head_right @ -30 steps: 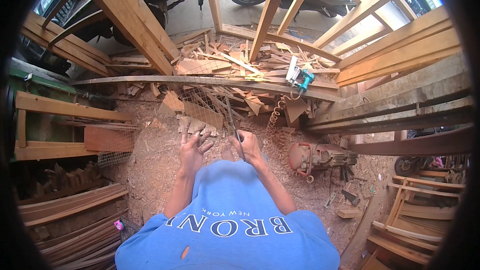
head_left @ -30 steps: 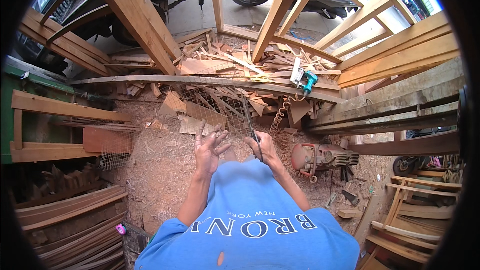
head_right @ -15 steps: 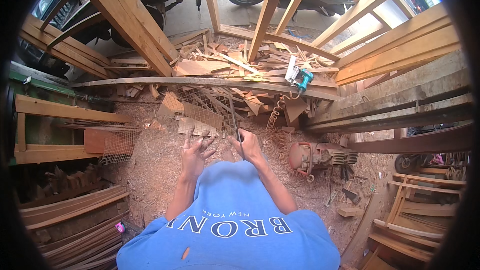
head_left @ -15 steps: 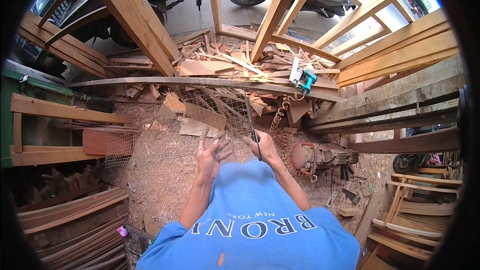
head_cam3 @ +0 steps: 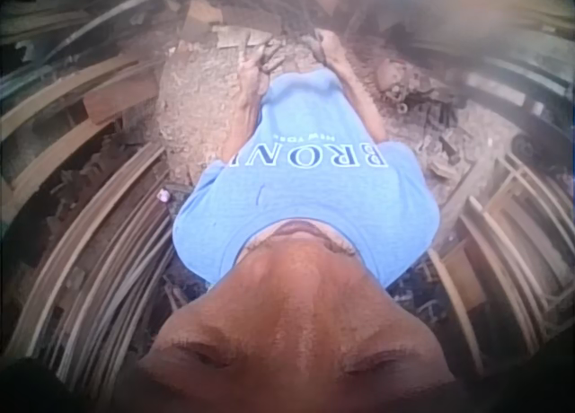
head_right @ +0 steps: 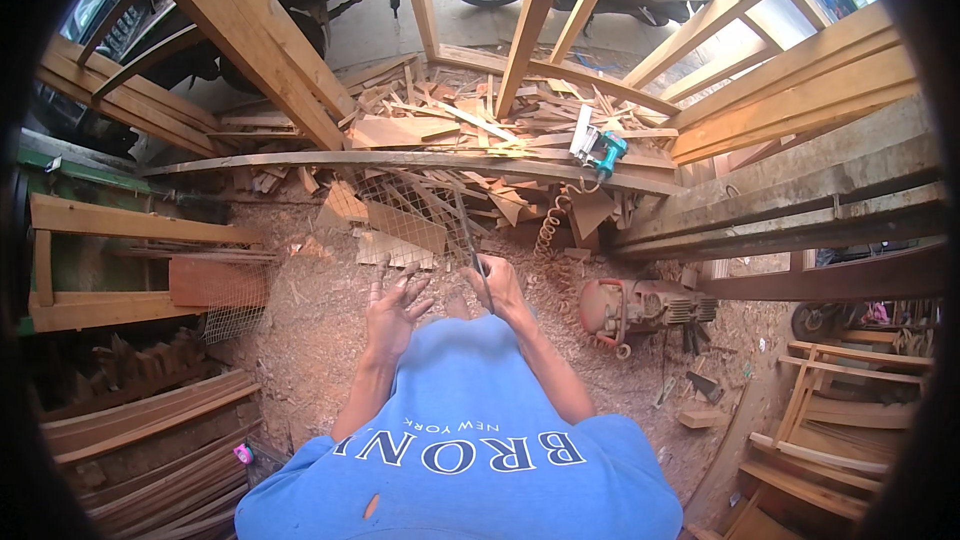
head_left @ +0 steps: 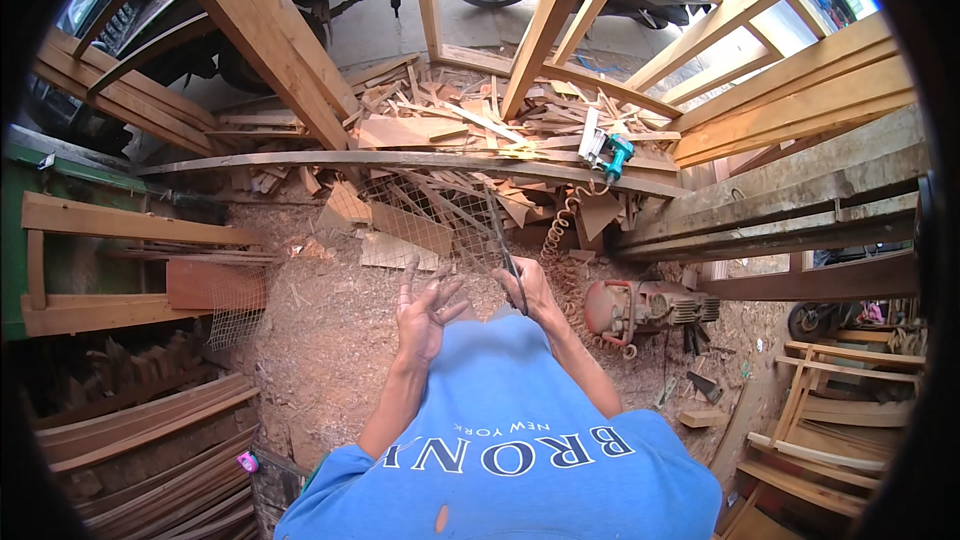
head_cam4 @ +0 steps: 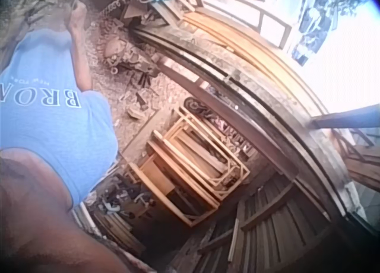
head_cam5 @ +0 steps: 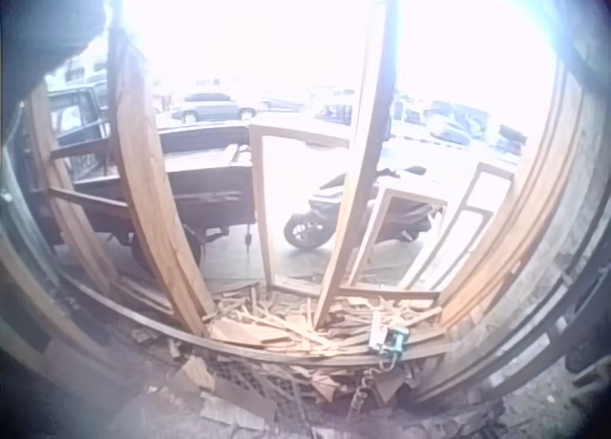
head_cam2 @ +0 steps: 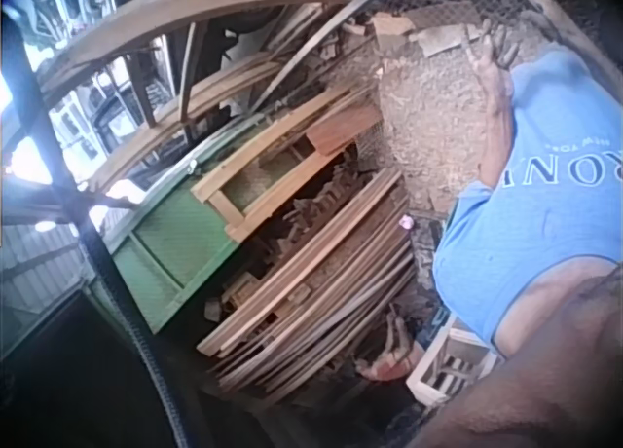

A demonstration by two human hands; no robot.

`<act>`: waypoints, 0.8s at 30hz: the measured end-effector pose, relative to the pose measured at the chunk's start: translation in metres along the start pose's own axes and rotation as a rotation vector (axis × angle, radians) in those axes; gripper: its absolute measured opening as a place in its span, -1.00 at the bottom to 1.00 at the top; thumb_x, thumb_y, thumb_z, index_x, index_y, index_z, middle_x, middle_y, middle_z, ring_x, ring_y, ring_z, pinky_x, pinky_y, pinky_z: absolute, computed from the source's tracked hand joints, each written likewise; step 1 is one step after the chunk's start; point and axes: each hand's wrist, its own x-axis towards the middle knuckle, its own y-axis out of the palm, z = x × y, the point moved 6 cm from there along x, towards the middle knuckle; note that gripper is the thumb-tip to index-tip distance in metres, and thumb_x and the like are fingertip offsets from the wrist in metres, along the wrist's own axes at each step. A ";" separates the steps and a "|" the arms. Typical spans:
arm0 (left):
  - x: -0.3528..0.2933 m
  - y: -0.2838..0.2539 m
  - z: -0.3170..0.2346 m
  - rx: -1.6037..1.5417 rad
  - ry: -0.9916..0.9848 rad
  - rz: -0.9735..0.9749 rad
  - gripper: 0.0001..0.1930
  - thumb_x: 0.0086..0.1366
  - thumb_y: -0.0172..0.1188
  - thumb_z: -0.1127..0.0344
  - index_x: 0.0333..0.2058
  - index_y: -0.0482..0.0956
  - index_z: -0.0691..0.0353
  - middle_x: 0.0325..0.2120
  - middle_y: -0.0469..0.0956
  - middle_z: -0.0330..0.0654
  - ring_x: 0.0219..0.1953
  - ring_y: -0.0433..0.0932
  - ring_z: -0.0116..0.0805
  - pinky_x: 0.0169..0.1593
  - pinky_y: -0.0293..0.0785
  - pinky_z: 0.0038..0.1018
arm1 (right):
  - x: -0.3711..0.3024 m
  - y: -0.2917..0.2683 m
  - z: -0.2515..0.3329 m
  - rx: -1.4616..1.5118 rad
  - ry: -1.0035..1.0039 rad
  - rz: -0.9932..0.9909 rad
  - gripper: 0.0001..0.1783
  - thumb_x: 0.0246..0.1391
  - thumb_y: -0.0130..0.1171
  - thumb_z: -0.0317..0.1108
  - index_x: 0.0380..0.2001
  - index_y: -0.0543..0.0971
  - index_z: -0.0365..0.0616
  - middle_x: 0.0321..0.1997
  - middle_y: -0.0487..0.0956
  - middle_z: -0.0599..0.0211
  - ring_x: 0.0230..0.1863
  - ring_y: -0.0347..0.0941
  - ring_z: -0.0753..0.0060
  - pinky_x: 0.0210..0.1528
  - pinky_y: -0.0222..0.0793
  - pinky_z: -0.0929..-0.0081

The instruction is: The person assembles a wooden frame by positioning a wire mesh panel and securing it with a staple gun. They then cut excess wire mesh with shears and place the mesh into a metal frame on the floor.

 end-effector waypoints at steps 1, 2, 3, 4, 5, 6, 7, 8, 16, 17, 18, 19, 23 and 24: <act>0.000 0.000 0.000 -0.005 0.003 0.005 -0.34 0.35 -0.10 0.54 0.36 -0.10 0.03 0.16 0.30 0.22 0.04 0.54 0.01 -0.17 0.73 -0.17 | -0.001 0.000 0.001 -0.007 -0.003 -0.001 -0.53 0.07 0.17 0.01 -0.39 0.55 -0.29 -0.56 0.51 0.04 -0.49 0.40 0.17 -0.32 0.34 0.24; 0.000 0.000 0.001 0.013 -0.022 0.002 -0.35 0.36 -0.09 0.50 0.36 -0.08 0.01 0.18 0.30 0.18 0.06 0.51 -0.01 -0.14 0.70 -0.19 | -0.002 0.000 0.001 -0.017 0.000 -0.003 -0.53 0.07 0.16 0.01 -0.39 0.55 -0.30 -0.56 0.51 0.05 -0.49 0.40 0.17 -0.32 0.34 0.24; 0.000 0.001 0.002 0.030 -0.036 0.009 -0.36 0.38 -0.08 0.46 0.36 -0.07 -0.02 0.19 0.30 0.13 0.08 0.49 -0.03 -0.10 0.66 -0.20 | -0.002 0.001 0.005 0.020 -0.040 -0.029 -0.57 0.07 0.18 -0.03 -0.46 0.51 -0.26 -0.62 0.45 0.19 -0.55 0.34 0.32 -0.42 0.28 0.32; 0.000 0.001 0.003 0.047 -0.051 0.017 -0.37 0.39 -0.06 0.42 0.36 -0.05 -0.04 0.21 0.30 0.09 0.09 0.46 -0.05 -0.07 0.63 -0.21 | -0.002 0.002 0.007 0.054 -0.074 -0.057 -0.60 0.06 0.20 -0.06 -0.52 0.46 -0.23 -0.67 0.39 0.33 -0.61 0.28 0.47 -0.52 0.23 0.41; -0.001 0.001 0.004 0.056 -0.054 0.010 -0.37 0.39 -0.07 0.43 0.36 -0.05 -0.03 0.21 0.30 0.09 0.10 0.46 -0.05 -0.07 0.63 -0.22 | -0.002 0.001 0.010 0.089 -0.107 -0.086 -0.60 0.06 0.22 -0.09 -0.59 0.42 -0.20 -0.72 0.34 0.47 -0.68 0.22 0.61 -0.62 0.18 0.49; -0.001 0.001 0.004 0.065 -0.057 0.002 -0.38 0.39 -0.08 0.43 0.36 -0.05 -0.02 0.21 0.30 0.09 0.10 0.46 -0.04 -0.07 0.63 -0.22 | -0.002 0.002 0.009 0.094 -0.088 -0.071 -0.61 0.06 0.22 -0.09 -0.58 0.42 -0.19 -0.72 0.34 0.47 -0.67 0.22 0.61 -0.61 0.18 0.49; -0.001 0.002 0.004 0.074 -0.048 0.004 -0.38 0.39 -0.08 0.44 0.36 -0.05 -0.02 0.21 0.29 0.09 0.10 0.45 -0.03 -0.07 0.63 -0.22 | -0.002 0.002 0.008 0.098 -0.070 -0.056 -0.61 0.06 0.22 -0.09 -0.57 0.42 -0.19 -0.71 0.34 0.47 -0.67 0.23 0.61 -0.61 0.19 0.49; -0.001 0.001 0.004 0.065 -0.053 -0.007 -0.37 0.39 -0.08 0.44 0.37 -0.06 -0.01 0.21 0.29 0.10 0.10 0.45 -0.03 -0.06 0.63 -0.21 | -0.001 0.002 0.007 0.103 -0.051 -0.040 -0.62 0.06 0.22 -0.09 -0.57 0.43 -0.19 -0.71 0.34 0.47 -0.67 0.23 0.61 -0.61 0.19 0.48; 0.004 0.002 -0.005 0.085 0.034 -0.015 -0.33 0.36 -0.07 0.49 0.37 -0.11 0.04 0.14 0.31 0.23 0.07 0.51 0.08 -0.20 0.75 -0.23 | 0.000 0.000 0.008 -0.010 0.007 -0.004 -0.54 0.07 0.16 -0.01 -0.44 0.54 -0.30 -0.62 0.45 0.11 -0.54 0.34 0.20 -0.38 0.30 0.22; 0.004 0.002 -0.005 0.076 0.029 -0.014 -0.33 0.36 -0.06 0.49 0.37 -0.12 0.04 0.14 0.31 0.23 0.07 0.51 0.08 -0.19 0.75 -0.22 | 0.000 0.001 0.006 -0.009 0.038 0.005 -0.55 0.07 0.16 -0.02 -0.44 0.54 -0.30 -0.63 0.44 0.11 -0.55 0.34 0.20 -0.39 0.30 0.21; 0.005 0.002 -0.006 0.073 0.027 -0.014 -0.33 0.37 -0.06 0.49 0.37 -0.12 0.04 0.14 0.31 0.23 0.07 0.51 0.08 -0.19 0.75 -0.22 | 0.000 0.001 0.006 0.008 0.017 0.003 -0.55 0.08 0.15 -0.02 -0.46 0.54 -0.30 -0.64 0.43 0.11 -0.56 0.33 0.20 -0.40 0.29 0.21; 0.005 0.002 -0.007 0.076 0.036 -0.009 -0.34 0.37 -0.06 0.48 0.37 -0.12 0.04 0.14 0.31 0.23 0.07 0.51 0.08 -0.18 0.75 -0.21 | 0.001 0.001 0.006 0.022 0.012 0.010 -0.55 0.08 0.15 -0.03 -0.47 0.53 -0.29 -0.64 0.43 0.11 -0.56 0.33 0.21 -0.40 0.29 0.21; 0.008 0.000 -0.006 0.058 0.012 0.005 -0.34 0.38 -0.07 0.49 0.36 -0.13 0.05 0.16 0.29 0.24 0.07 0.50 0.09 -0.15 0.73 -0.18 | 0.002 0.001 0.003 0.058 0.006 0.004 -0.57 0.08 0.12 -0.07 -0.56 0.48 -0.29 -0.66 0.40 0.10 -0.58 0.29 0.23 -0.43 0.26 0.21; 0.009 -0.001 -0.006 0.051 0.004 0.007 -0.34 0.37 -0.08 0.50 0.36 -0.13 0.05 0.16 0.29 0.23 0.07 0.50 0.09 -0.15 0.73 -0.17 | 0.004 0.001 0.003 0.054 -0.006 -0.018 -0.57 0.07 0.12 -0.08 -0.57 0.47 -0.29 -0.67 0.39 0.10 -0.59 0.28 0.24 -0.44 0.26 0.22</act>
